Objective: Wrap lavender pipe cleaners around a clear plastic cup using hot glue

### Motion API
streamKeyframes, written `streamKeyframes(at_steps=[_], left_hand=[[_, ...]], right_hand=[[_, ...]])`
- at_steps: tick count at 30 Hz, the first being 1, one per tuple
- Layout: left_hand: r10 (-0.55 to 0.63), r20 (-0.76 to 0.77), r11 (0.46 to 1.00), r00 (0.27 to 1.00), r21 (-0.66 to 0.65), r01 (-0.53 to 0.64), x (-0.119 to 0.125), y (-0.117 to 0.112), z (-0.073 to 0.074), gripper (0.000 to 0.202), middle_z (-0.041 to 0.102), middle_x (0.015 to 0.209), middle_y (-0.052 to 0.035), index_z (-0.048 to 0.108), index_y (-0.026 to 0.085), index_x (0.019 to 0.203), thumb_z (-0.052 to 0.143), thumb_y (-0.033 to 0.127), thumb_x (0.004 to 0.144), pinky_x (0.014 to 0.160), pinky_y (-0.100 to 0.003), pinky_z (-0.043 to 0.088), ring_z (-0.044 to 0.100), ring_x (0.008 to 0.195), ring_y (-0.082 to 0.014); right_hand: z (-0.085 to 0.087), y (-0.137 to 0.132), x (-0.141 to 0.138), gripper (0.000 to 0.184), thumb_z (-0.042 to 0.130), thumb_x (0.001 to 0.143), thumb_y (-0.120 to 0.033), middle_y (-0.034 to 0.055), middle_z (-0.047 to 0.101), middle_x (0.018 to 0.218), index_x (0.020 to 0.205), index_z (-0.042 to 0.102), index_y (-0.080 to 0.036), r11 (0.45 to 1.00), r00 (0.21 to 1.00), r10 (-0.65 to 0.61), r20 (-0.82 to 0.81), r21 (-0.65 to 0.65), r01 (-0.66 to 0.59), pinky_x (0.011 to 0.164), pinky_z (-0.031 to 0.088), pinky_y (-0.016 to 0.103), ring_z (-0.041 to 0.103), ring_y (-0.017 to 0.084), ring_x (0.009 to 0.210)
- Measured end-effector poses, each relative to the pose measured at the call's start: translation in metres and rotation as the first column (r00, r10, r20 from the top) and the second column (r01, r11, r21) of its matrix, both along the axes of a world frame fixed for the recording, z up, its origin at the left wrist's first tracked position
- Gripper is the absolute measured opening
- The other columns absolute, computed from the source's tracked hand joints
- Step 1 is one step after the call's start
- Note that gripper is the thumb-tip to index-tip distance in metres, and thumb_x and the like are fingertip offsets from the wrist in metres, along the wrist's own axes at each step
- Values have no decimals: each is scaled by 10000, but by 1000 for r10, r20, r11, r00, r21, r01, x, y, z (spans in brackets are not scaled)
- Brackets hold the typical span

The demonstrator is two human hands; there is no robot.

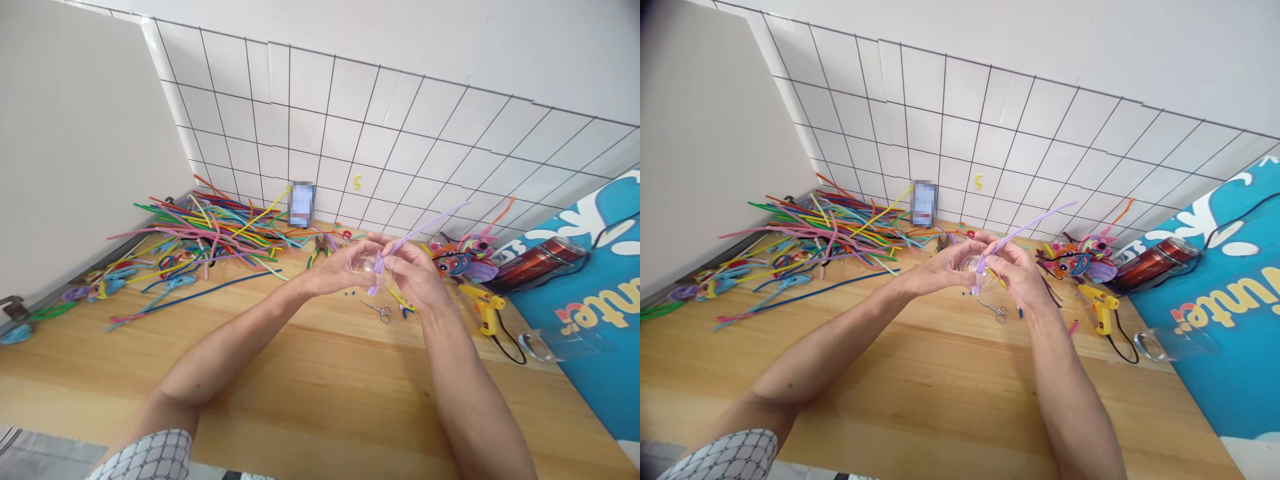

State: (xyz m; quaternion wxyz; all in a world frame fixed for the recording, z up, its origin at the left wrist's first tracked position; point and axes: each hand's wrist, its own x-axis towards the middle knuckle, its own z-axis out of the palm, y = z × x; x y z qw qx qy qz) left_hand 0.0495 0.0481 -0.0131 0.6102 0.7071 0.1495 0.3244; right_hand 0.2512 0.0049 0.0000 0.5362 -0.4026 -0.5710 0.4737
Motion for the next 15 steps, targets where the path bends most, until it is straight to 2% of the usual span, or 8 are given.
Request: streamKeyframes(at_steps=[2, 5, 9, 12, 15], left_hand=[[0, 14, 1000, 1000, -12, 0, 0, 0, 0, 516, 665, 1407, -124, 675, 223, 1321, 860, 407, 876, 1084, -485, 544, 630, 1350, -331], [-20, 38, 999, 999, -50, 21, -1, -2, 0, 506, 680, 1346, -110, 680, 224, 1284, 870, 455, 876, 1019, -449, 569, 672, 1239, -301], [-25, 19, 987, 999, -159, 28, -1, -4, 1, 465, 682, 1349, -116, 675, 234, 1305, 759, 540, 966, 916, -424, 599, 710, 1112, -274], [-48, 27, 987, 998, -155, 52, -1, -3, 0, 492, 692, 1351, -124, 669, 235, 1342, 786, 491, 939, 953, -449, 608, 707, 1174, -300], [-54, 24, 996, 998, -74, 55, 0, 0, -3, 571, 659, 1427, -137, 664, 233, 1374, 859, 411, 868, 1062, -506, 588, 646, 1347, -348]], right_hand=[[1, 0, -2, 300, 950, 727, -513, 18, 788, 1409, 831, 759, -306, 1000, 1000, -10, 7, 6, 10, 1137, 578, 590, 704, 367, 1353], [1, 0, -3, 275, 929, 740, -488, 20, 794, 1388, 829, 744, -304, 1000, 1000, -19, 22, 18, 19, 1132, 573, 586, 707, 361, 1343], [-1, 1, -2, 270, 920, 742, -462, 31, 782, 1411, 838, 732, -294, 1000, 999, -31, 15, 2, 31, 1071, 600, 562, 713, 359, 1326], [-3, 2, -1, 273, 916, 739, -463, 29, 784, 1408, 845, 732, -292, 999, 999, -35, 14, -11, 35, 1026, 618, 539, 723, 351, 1294], [-5, 4, -1, 234, 917, 745, -411, 28, 802, 1363, 844, 743, -289, 1000, 1000, -21, -17, -12, 20, 1034, 607, 512, 726, 334, 1270]])
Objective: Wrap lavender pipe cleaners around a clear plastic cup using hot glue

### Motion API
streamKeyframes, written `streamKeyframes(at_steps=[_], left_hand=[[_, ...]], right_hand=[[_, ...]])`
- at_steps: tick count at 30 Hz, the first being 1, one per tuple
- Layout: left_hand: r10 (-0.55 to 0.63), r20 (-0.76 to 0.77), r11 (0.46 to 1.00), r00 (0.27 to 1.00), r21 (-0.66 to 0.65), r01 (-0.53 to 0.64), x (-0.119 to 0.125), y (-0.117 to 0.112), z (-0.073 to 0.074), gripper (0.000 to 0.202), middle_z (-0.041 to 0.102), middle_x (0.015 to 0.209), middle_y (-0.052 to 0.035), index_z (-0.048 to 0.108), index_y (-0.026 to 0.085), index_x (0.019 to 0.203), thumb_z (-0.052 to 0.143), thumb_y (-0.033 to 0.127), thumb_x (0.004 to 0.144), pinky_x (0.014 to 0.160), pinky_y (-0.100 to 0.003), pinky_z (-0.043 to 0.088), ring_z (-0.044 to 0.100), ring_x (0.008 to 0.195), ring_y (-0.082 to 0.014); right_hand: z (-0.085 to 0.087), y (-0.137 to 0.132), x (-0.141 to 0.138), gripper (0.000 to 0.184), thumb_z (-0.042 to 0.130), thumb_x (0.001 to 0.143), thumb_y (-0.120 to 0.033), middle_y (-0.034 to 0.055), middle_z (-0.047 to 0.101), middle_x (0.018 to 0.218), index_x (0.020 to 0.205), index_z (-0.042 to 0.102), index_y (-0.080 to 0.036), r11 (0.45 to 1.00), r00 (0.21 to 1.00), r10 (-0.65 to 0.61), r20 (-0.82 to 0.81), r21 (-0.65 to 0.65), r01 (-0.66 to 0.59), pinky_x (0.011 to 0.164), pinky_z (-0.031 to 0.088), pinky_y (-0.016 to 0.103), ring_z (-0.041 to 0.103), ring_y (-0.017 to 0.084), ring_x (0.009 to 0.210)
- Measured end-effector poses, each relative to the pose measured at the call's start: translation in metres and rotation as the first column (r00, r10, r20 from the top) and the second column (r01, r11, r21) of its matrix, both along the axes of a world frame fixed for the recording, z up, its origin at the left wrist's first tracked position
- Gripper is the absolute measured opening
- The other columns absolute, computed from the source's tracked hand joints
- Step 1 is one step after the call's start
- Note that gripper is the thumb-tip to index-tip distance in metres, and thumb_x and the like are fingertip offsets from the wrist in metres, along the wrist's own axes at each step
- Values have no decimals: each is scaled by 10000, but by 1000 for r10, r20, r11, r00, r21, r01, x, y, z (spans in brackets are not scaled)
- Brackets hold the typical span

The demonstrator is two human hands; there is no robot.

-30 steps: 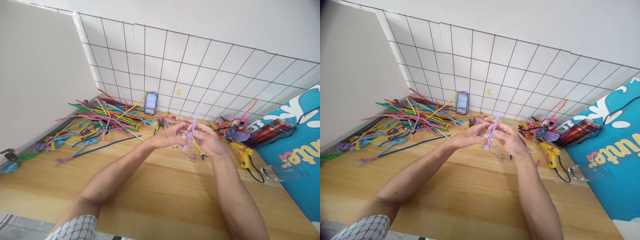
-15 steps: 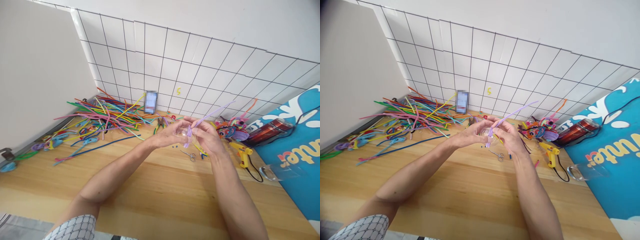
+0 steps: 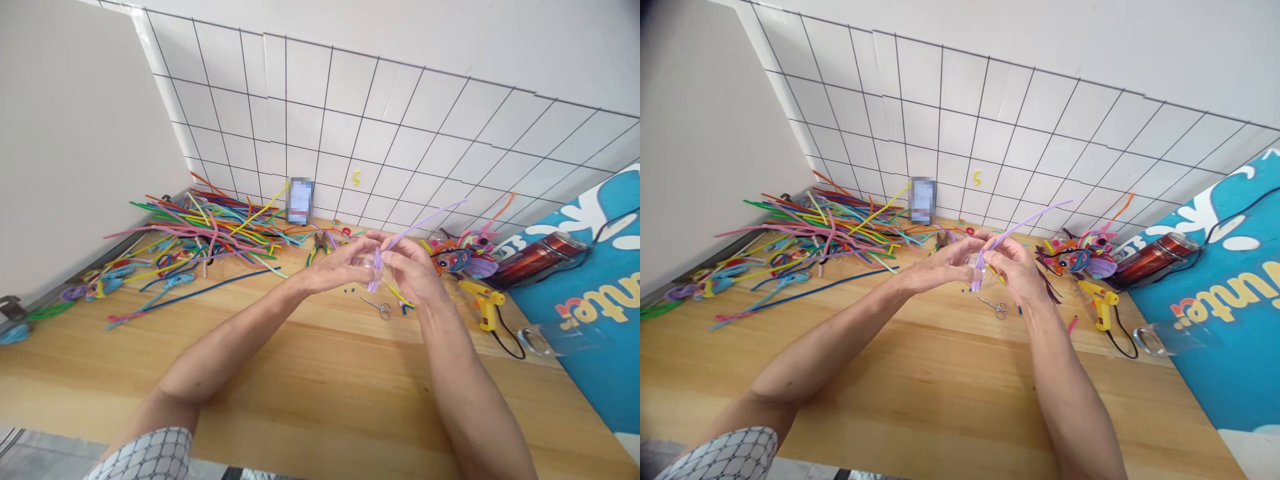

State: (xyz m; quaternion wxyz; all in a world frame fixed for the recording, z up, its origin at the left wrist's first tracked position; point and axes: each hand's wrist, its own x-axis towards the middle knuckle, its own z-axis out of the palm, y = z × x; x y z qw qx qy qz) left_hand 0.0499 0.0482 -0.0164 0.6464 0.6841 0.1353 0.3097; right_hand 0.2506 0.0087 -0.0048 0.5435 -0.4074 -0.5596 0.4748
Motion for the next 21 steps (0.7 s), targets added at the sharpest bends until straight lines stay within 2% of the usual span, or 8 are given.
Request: streamKeyframes(at_steps=[3, 7, 9, 11, 16, 21], left_hand=[[31, -13, 996, 999, 80, -30, 3, 1, -4, 752, 555, 1571, -154, 621, 252, 1454, 943, 377, 785, 1113, -534, 577, 589, 1441, -376], [42, -20, 992, 999, 116, -39, 8, -1, -10, 935, 440, 1669, -173, 513, 292, 1576, 948, 346, 750, 945, -455, 651, 603, 1406, -385], [81, -30, 988, 996, 132, -77, 9, -3, -12, 947, 428, 1682, -175, 481, 285, 1600, 911, 306, 757, 938, -446, 652, 617, 1374, -369], [125, -54, 982, 991, 149, -116, 10, -5, -12, 922, 455, 1668, -175, 483, 265, 1594, 879, 287, 762, 1003, -480, 634, 627, 1350, -357], [172, -78, 970, 982, 188, -155, 10, -6, -11, 839, 518, 1632, -166, 531, 240, 1547, 834, 277, 765, 1102, -533, 586, 641, 1312, -345], [155, -41, 971, 987, 189, -145, 10, -6, -12, 837, 471, 1677, -168, 523, 259, 1539, 831, 264, 761, 1019, -473, 614, 644, 1307, -337]], right_hand=[[-2, 1, 0, 182, 909, 749, -345, 21, 809, 1343, 830, 756, -288, 1000, 999, -1, -36, 4, 1, 1033, 599, 487, 731, 316, 1239], [-4, 4, 1, 163, 901, 730, -318, 12, 827, 1284, 812, 763, -294, 999, 996, -23, -82, -28, 20, 1008, 613, 479, 749, 305, 1176], [-5, 5, 1, 177, 908, 709, -321, 13, 840, 1225, 811, 766, -296, 998, 993, -40, -111, -52, 35, 1001, 619, 478, 760, 302, 1148], [-7, 7, 1, 185, 910, 698, -324, 13, 847, 1196, 816, 771, -297, 996, 990, -59, -125, -71, 50, 983, 624, 472, 769, 297, 1121], [-7, 9, 1, 203, 914, 680, -332, 10, 849, 1221, 811, 764, -292, 993, 990, -77, -122, -98, 66, 955, 623, 451, 775, 281, 1084], [-7, 9, 1, 220, 916, 659, -338, 4, 855, 1181, 803, 754, -298, 991, 989, -77, -125, -114, 63, 959, 623, 453, 770, 286, 1087]])
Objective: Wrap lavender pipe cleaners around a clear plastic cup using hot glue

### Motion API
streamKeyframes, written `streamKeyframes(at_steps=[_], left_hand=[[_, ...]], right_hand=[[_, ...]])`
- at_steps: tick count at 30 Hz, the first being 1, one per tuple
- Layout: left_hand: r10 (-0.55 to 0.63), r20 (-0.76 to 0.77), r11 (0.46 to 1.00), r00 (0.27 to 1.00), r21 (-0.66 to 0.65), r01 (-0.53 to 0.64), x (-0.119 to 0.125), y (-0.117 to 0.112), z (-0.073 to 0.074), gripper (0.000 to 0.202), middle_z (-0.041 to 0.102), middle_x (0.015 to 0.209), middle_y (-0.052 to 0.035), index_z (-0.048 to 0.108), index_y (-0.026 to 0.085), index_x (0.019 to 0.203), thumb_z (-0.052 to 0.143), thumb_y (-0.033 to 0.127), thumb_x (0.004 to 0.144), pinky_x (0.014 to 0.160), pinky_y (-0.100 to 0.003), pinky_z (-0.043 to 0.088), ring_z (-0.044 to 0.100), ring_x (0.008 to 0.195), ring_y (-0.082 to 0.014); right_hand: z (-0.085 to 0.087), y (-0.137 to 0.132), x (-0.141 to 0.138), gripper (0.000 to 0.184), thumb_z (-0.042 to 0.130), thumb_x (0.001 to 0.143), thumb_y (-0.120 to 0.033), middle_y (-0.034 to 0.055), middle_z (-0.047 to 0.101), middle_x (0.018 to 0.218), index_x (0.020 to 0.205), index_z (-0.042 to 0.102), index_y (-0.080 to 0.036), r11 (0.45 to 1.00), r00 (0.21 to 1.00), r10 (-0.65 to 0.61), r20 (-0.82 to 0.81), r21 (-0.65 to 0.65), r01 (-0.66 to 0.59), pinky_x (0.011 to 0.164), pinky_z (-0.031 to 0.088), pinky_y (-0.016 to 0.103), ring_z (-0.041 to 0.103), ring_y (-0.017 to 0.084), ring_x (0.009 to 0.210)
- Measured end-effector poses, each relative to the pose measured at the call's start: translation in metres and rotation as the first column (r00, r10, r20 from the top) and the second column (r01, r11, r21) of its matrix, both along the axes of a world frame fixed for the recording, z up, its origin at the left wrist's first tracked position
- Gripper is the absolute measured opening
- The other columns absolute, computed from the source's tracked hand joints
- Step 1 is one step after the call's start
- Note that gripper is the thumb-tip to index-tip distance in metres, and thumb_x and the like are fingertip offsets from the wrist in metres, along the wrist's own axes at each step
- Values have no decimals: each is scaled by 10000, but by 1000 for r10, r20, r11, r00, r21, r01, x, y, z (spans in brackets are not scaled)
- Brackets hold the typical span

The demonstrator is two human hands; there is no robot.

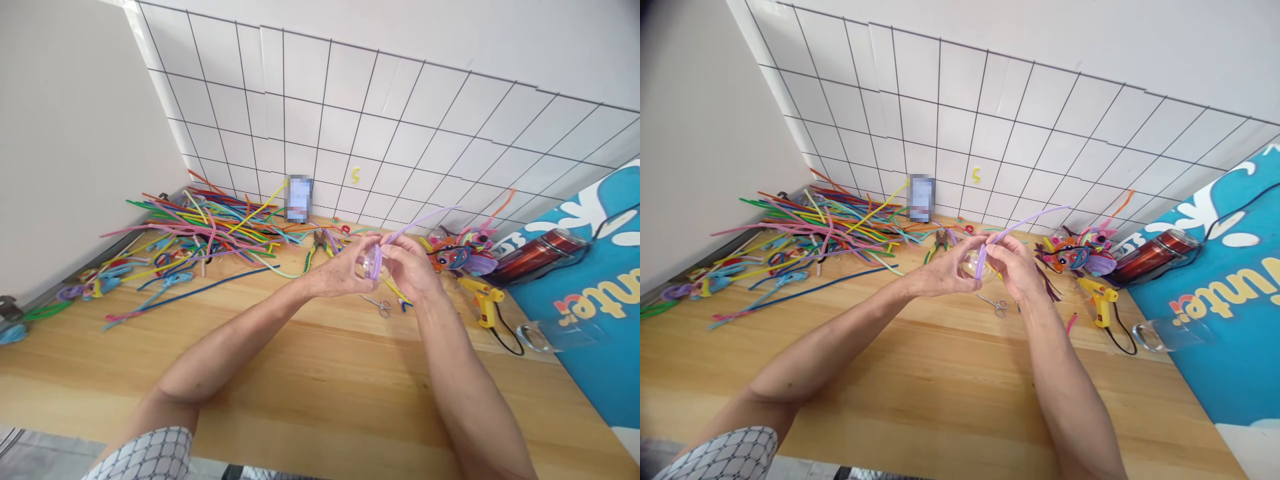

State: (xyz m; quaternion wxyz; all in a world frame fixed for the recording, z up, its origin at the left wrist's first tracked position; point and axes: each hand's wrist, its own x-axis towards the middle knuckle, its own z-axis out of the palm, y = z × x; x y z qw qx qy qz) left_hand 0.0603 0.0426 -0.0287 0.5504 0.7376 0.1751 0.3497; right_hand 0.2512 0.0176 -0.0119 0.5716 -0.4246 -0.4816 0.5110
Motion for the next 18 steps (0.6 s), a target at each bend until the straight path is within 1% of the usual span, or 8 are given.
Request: streamKeyframes(at_steps=[2, 4, 7, 9, 13, 18], left_hand=[[-17, -1, 1000, 1000, -26, 17, 0, 0, 1, 831, 448, 1679, -179, 514, 257, 1528, 840, 288, 764, 967, -458, 624, 650, 1286, -336], [-38, -10, 998, 999, -50, 38, -2, -1, 3, 808, 449, 1660, -182, 516, 251, 1506, 847, 320, 772, 957, -462, 621, 647, 1287, -341], [-58, -35, 994, 998, -93, 54, -5, 0, 7, 667, 549, 1545, -147, 538, 257, 1483, 761, 372, 865, 1032, -509, 583, 648, 1276, -329], [-62, -57, 991, 996, -118, 55, -7, 2, 7, 589, 614, 1442, -115, 541, 272, 1485, 679, 375, 922, 1052, -520, 557, 666, 1205, -301], [-78, -63, 989, 995, -129, 70, -8, 5, 4, 533, 653, 1281, -73, 523, 278, 1451, 656, 352, 939, 997, -462, 552, 661, 1097, -252], [-91, -6, 986, 996, -143, 89, -6, 6, 4, 450, 634, 1180, -38, 546, 264, 1329, 693, 316, 906, 920, -396, 560, 651, 1005, -206]], right_hand=[[0, 0, 1, 218, 916, 660, -330, -1, 851, 1192, 806, 757, -298, 1000, 1000, 2, -7, -5, -2, 945, 622, 437, 770, 277, 1081], [0, 0, 1, 221, 917, 664, -323, -3, 847, 1208, 819, 762, -296, 1000, 1000, 3, -12, -6, -3, 924, 621, 418, 770, 263, 1067], [1, -1, 1, 237, 915, 673, -325, 5, 845, 1217, 854, 766, -294, 1000, 1000, 9, -16, -4, -9, 885, 621, 401, 771, 254, 1042], [1, -1, 1, 246, 911, 676, -323, 11, 842, 1221, 872, 766, -292, 1000, 1000, 15, -16, -5, -15, 854, 619, 389, 771, 249, 1026], [1, -1, 1, 249, 898, 682, -309, 13, 838, 1201, 889, 763, -290, 999, 999, 38, -21, -4, -38, 845, 612, 374, 767, 240, 1032], [-1, 0, 2, 275, 890, 682, -288, 5, 832, 1206, 922, 758, -298, 999, 999, 36, -17, -8, -36, 903, 619, 395, 762, 250, 1091]])
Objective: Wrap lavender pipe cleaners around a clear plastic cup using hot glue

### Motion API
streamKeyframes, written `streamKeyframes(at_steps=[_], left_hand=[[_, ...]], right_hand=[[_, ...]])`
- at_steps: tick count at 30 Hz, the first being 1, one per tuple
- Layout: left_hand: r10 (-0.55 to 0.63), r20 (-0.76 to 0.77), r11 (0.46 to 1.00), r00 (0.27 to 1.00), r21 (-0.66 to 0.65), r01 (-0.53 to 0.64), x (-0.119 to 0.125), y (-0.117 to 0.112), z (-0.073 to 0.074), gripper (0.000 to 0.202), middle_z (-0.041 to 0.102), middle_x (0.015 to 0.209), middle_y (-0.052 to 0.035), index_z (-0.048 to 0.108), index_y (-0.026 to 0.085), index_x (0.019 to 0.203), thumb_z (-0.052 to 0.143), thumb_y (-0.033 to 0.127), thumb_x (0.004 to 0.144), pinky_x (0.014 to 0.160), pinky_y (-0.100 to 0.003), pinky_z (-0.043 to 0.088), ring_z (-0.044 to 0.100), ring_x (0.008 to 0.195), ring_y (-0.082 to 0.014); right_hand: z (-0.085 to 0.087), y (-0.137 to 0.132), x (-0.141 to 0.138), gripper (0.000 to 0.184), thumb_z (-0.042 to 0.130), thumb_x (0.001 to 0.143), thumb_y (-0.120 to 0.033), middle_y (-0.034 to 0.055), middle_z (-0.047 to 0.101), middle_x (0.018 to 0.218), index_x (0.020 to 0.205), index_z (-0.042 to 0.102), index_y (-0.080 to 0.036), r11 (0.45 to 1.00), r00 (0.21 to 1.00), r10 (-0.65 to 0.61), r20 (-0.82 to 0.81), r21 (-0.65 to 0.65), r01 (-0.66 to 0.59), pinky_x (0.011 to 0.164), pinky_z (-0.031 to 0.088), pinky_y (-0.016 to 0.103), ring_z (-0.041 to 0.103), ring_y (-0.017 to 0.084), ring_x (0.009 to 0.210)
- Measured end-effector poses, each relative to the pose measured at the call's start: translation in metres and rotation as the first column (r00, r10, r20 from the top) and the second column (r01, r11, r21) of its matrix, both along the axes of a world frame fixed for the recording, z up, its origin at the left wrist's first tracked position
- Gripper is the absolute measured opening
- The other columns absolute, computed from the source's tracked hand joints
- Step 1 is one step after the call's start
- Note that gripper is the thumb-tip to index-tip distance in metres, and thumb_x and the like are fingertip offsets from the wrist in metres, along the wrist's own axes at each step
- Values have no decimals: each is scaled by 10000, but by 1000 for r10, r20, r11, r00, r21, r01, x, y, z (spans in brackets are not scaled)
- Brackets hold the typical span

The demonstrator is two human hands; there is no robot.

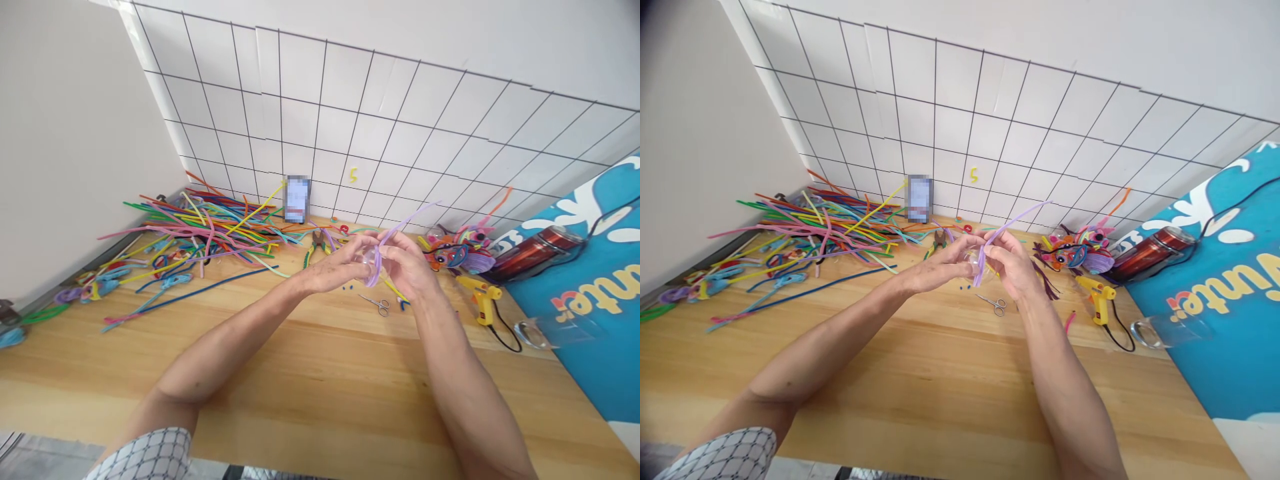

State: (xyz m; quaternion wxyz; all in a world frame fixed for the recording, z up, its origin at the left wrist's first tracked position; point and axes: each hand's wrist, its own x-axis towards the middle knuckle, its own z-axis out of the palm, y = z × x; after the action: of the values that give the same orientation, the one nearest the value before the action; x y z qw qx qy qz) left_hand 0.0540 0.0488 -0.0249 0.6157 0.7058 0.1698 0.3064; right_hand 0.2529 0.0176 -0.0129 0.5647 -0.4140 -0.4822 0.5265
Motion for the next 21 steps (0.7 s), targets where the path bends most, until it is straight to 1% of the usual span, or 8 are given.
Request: streamKeyframes(at_steps=[2, 5, 8, 12, 15, 17, 19, 21], left_hand=[[10, 4, 1000, 1000, -8, -10, 0, -1, 1, 436, 639, 1182, -37, 554, 259, 1309, 698, 302, 900, 915, -386, 562, 653, 999, -198], [9, 29, 1000, 1000, -22, -8, 1, -1, 1, 441, 640, 1240, -47, 563, 254, 1311, 708, 303, 897, 908, -364, 567, 658, 1001, -182], [2, 49, 999, 999, -42, 0, 1, -1, 1, 442, 649, 1223, -49, 575, 255, 1312, 719, 306, 897, 878, -342, 572, 660, 978, -172], [28, 71, 998, 997, -49, -25, 3, -3, 0, 437, 651, 1238, -62, 601, 245, 1257, 802, 385, 895, 831, -325, 581, 658, 949, -166], [44, 76, 991, 996, -131, -34, 4, -6, 2, 468, 657, 1255, -73, 601, 238, 1216, 831, 490, 895, 825, -340, 605, 692, 975, -187], [83, 63, 976, 995, -208, -68, 5, -7, 4, 513, 673, 1261, -81, 597, 240, 1228, 851, 521, 882, 852, -368, 621, 716, 1030, -220], [146, 74, 951, 987, -284, -119, 4, -6, 6, 541, 683, 1287, -93, 595, 242, 1247, 866, 524, 871, 886, -399, 634, 723, 1085, -243], [205, 110, 921, 973, -357, -154, 3, -3, 7, 543, 693, 1287, -97, 593, 242, 1235, 876, 523, 866, 898, -424, 646, 726, 1087, -244]], right_hand=[[-1, 0, -1, 286, 890, 672, -287, 7, 831, 1209, 924, 756, -298, 1000, 1000, -6, -9, -5, 6, 917, 623, 404, 762, 260, 1116], [-2, 0, -2, 307, 887, 666, -292, 10, 826, 1228, 943, 753, -297, 1000, 1000, -18, -25, -12, 18, 946, 626, 413, 757, 266, 1156], [-2, -1, -4, 322, 872, 684, -293, 19, 816, 1258, 980, 746, -298, 1000, 1000, -19, -14, -17, 18, 985, 626, 432, 748, 270, 1186], [-4, 0, -6, 326, 841, 712, -308, 31, 805, 1261, 1016, 721, -298, 1000, 999, -12, 46, 10, 12, 999, 626, 439, 748, 271, 1183], [-7, 0, -8, 337, 832, 757, -352, 38, 798, 1261, 1067, 709, -303, 1000, 995, -13, 95, 26, 11, 1014, 624, 440, 749, 268, 1181], [-7, 0, -8, 349, 834, 804, -399, 41, 790, 1269, 1116, 707, -309, 998, 991, -58, 118, 43, 53, 1061, 615, 455, 738, 268, 1220], [-7, -1, -7, 359, 844, 834, -428, 46, 774, 1291, 1147, 707, -316, 985, 978, -145, 151, 111, 129, 1135, 588, 474, 712, 269, 1290], [-6, -3, -6, 383, 869, 836, -431, 52, 755, 1326, 1166, 710, -320, 961, 956, -215, 200, 216, 171, 1209, 547, 491, 670, 276, 1371]])
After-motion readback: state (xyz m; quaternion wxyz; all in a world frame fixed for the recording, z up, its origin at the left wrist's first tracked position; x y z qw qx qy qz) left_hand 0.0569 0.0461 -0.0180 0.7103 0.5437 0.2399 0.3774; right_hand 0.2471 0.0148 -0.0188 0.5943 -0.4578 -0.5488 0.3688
